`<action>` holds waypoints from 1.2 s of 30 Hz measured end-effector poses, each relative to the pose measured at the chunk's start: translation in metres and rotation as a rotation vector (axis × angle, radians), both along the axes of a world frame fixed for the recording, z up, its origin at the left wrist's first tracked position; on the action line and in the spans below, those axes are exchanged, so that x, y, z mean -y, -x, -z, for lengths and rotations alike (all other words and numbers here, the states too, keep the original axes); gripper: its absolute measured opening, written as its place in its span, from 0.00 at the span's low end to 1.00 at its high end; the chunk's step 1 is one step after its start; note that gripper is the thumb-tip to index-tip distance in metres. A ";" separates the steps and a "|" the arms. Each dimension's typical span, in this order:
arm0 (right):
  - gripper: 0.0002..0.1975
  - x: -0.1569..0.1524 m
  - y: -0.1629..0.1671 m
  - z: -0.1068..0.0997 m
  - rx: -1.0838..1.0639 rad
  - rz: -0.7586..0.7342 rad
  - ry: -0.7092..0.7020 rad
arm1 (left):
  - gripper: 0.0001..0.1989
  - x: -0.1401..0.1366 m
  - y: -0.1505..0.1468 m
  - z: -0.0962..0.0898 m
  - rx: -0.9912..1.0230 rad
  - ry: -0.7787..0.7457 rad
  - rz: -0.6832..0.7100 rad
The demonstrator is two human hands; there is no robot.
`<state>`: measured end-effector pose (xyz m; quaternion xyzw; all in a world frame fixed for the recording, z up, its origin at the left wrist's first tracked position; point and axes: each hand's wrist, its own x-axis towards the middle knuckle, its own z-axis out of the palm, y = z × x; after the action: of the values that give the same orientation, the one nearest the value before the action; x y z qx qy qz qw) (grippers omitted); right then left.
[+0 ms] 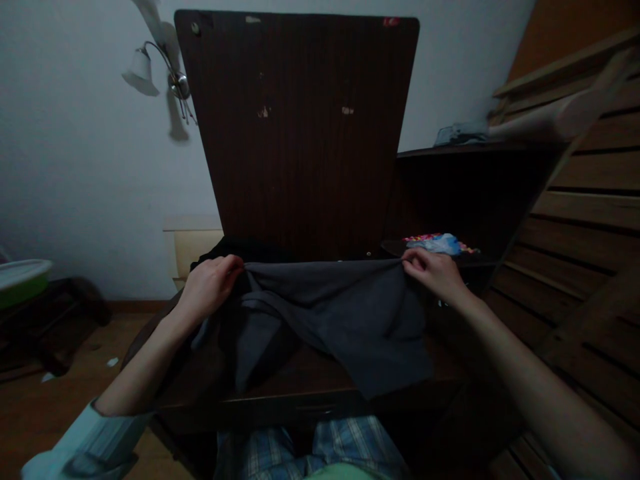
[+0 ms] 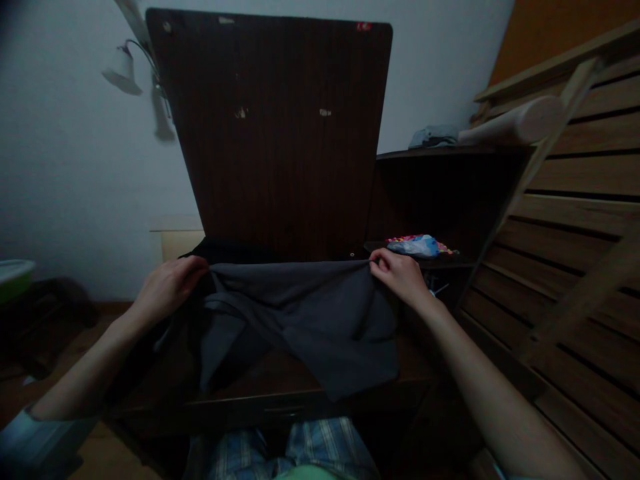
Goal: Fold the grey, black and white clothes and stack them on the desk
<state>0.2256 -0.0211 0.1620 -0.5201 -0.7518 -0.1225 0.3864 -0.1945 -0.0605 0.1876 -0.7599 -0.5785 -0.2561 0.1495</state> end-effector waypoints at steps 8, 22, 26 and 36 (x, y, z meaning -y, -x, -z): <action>0.06 0.010 0.012 -0.030 -0.114 -0.043 -0.289 | 0.11 -0.007 -0.003 -0.028 0.162 0.032 0.015; 0.08 -0.016 0.000 -0.008 -0.257 0.157 -0.254 | 0.17 -0.011 -0.006 0.000 0.506 0.616 0.385; 0.09 -0.012 0.000 -0.008 -0.170 0.220 -0.245 | 0.18 -0.012 -0.009 0.002 0.124 0.695 0.409; 0.11 -0.017 0.001 0.025 0.032 0.116 0.054 | 0.12 -0.026 -0.017 0.034 -0.052 0.230 -0.129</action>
<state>0.2249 -0.0042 0.1369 -0.5711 -0.7295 -0.1325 0.3524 -0.1778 -0.0350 0.1536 -0.7396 -0.6476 -0.1583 0.0922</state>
